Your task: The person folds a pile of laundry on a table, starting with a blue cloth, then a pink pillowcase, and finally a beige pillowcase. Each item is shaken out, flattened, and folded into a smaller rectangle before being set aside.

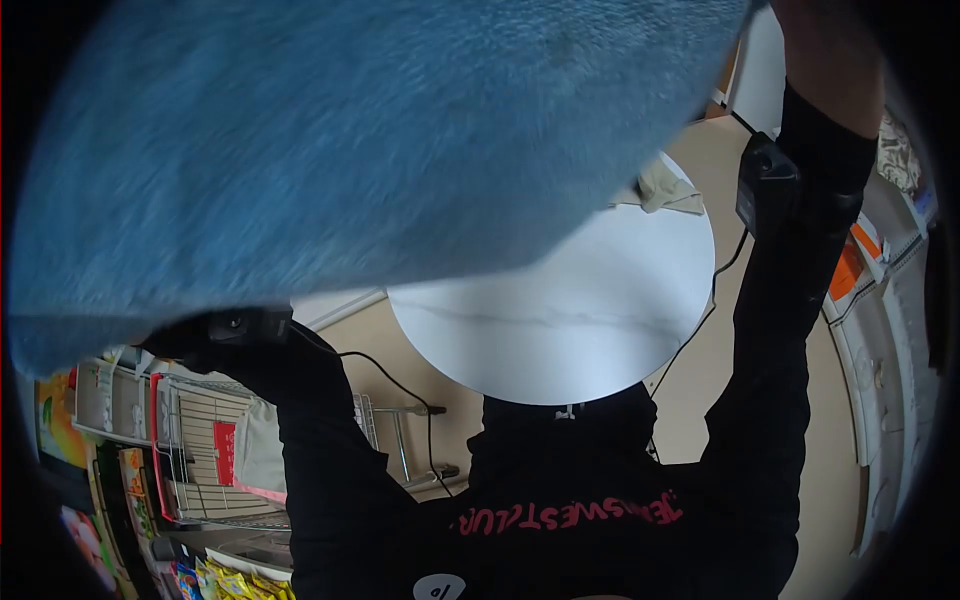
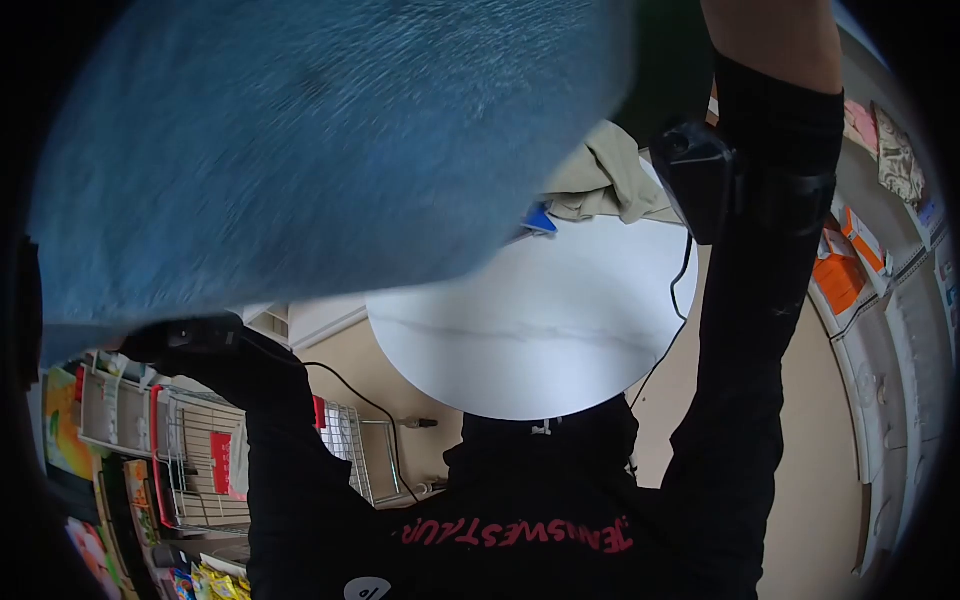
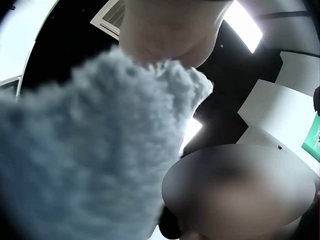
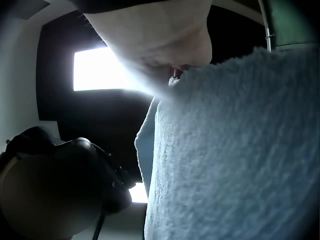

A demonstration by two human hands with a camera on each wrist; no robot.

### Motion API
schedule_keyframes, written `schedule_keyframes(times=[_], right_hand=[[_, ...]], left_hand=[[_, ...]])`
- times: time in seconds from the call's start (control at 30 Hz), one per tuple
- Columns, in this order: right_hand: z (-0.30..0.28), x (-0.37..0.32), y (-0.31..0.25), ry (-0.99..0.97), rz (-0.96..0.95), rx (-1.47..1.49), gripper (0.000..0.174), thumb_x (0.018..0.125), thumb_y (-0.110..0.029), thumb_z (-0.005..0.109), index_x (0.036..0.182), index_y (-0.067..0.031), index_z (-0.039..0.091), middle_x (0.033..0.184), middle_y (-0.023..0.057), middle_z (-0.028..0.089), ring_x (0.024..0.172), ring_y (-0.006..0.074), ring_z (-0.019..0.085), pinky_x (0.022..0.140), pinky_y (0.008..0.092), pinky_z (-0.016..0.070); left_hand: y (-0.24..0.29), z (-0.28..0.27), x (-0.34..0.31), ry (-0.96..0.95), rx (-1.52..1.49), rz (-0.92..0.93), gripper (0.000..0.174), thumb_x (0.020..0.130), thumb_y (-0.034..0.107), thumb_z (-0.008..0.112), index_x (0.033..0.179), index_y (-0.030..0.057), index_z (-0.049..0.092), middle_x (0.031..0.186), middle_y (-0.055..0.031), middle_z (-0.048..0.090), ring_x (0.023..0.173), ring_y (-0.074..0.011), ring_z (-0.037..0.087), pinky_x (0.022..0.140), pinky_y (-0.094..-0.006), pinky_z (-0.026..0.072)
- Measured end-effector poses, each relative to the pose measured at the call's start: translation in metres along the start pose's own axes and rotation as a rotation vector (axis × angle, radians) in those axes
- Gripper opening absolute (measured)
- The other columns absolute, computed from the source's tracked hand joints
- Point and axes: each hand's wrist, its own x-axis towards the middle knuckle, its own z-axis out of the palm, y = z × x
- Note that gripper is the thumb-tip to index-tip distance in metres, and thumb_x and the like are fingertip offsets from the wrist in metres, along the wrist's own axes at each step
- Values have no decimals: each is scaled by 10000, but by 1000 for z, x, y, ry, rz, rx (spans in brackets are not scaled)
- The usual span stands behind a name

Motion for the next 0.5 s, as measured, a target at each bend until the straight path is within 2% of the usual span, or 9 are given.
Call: schedule_keyframes(times=[0.17, 0.23, 0.37, 0.47, 0.5], right_hand=[[3, -2, 3, -29, 64, -26, 354, 1026, -181, 703, 1352, -55, 647, 1129, 55, 725, 949, 105, 693, 834, 191, 553], [11, -3, 16, -44, 112, -46, 332, 1028, -189, 702, 1331, -58, 662, 1106, 47, 729, 927, 96, 693, 815, 185, 553], [27, -7, 56, -108, 266, -83, 291, 1034, -204, 701, 1289, -64, 692, 1060, 31, 737, 884, 79, 695, 777, 173, 553], [33, -8, 76, -204, 427, -155, 237, 1058, -225, 663, 1232, -71, 710, 1010, -6, 724, 817, 37, 665, 695, 160, 520], [36, -6, 79, -173, 403, -110, 233, 1062, -227, 654, 1229, -72, 708, 996, -17, 718, 809, 27, 655, 680, 159, 510]], left_hand=[[-66, -19, -20, -22, 128, -519, 323, 1043, 193, 652, 1341, 70, 636, 1367, -115, 665, 1204, -206, 672, 1014, -350, 569], [-92, -31, -27, -25, 140, -666, 317, 1051, 199, 641, 1340, 70, 639, 1376, -110, 661, 1210, -202, 671, 1016, -354, 570], [-124, -49, -34, -3, 104, -807, 308, 1066, 210, 618, 1340, 70, 645, 1395, -101, 654, 1223, -195, 668, 1019, -361, 571], [-130, -56, -37, 26, 48, -861, 304, 1078, 218, 601, 1339, 71, 650, 1409, -95, 648, 1233, -189, 665, 1022, -366, 573], [-128, -58, -33, 42, 13, -875, 315, 1072, 218, 613, 1348, 70, 647, 1417, -101, 643, 1235, -193, 666, 1020, -369, 574]])
